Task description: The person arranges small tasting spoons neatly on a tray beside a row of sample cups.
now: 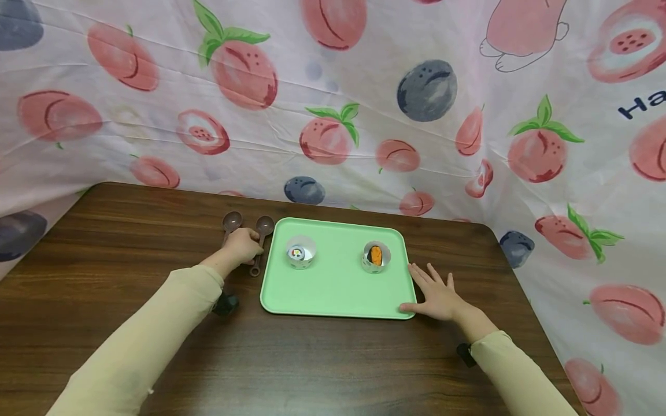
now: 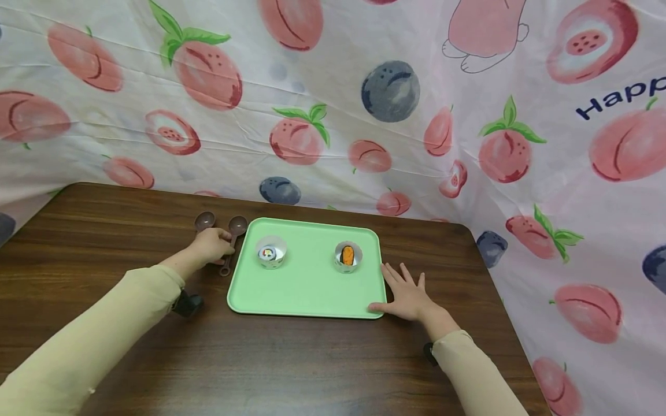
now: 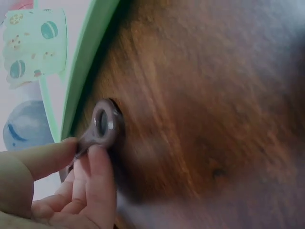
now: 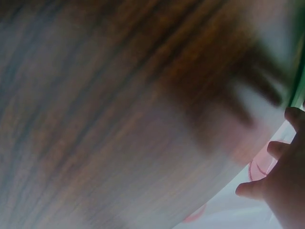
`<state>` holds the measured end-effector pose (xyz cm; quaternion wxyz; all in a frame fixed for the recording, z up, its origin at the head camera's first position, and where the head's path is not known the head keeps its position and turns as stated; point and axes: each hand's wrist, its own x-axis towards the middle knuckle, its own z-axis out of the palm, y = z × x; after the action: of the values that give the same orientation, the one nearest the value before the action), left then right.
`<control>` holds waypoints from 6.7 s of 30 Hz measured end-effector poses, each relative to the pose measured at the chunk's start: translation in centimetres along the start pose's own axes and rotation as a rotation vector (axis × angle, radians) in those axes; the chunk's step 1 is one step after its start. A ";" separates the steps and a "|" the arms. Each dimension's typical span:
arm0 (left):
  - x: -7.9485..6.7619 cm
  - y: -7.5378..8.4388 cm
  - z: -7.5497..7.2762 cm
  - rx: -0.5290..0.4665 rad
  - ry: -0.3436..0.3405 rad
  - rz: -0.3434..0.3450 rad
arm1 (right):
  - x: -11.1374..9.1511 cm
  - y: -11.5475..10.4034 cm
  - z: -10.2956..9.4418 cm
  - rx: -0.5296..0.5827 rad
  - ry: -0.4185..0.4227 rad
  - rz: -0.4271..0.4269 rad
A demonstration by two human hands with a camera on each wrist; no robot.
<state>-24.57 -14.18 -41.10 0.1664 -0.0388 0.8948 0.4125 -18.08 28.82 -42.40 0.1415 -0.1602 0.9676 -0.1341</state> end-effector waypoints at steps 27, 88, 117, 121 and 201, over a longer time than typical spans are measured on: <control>-0.7 0.1 -2.0 -0.329 -0.146 -0.007 | 0.2 0.0 0.2 -0.028 -0.015 -0.035; -2.2 6.0 0.3 -0.499 -0.271 0.055 | 0.1 -0.4 0.1 -0.025 -0.027 -0.019; -2.2 9.4 4.5 -0.481 -0.300 0.100 | 0.3 -0.5 -0.3 -0.036 -0.031 -0.029; -2.0 9.5 5.4 -0.493 -0.303 0.113 | 0.3 -0.5 -0.3 -0.032 -0.028 -0.031; -3.1 7.9 12.7 -0.232 -0.104 0.077 | 0.1 -0.3 -0.1 -0.047 -0.020 -0.034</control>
<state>-19.96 0.29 -42.03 0.1908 -0.0020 0.8320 0.5209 -18.14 28.52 -42.21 0.1451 -0.1811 0.9663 -0.1118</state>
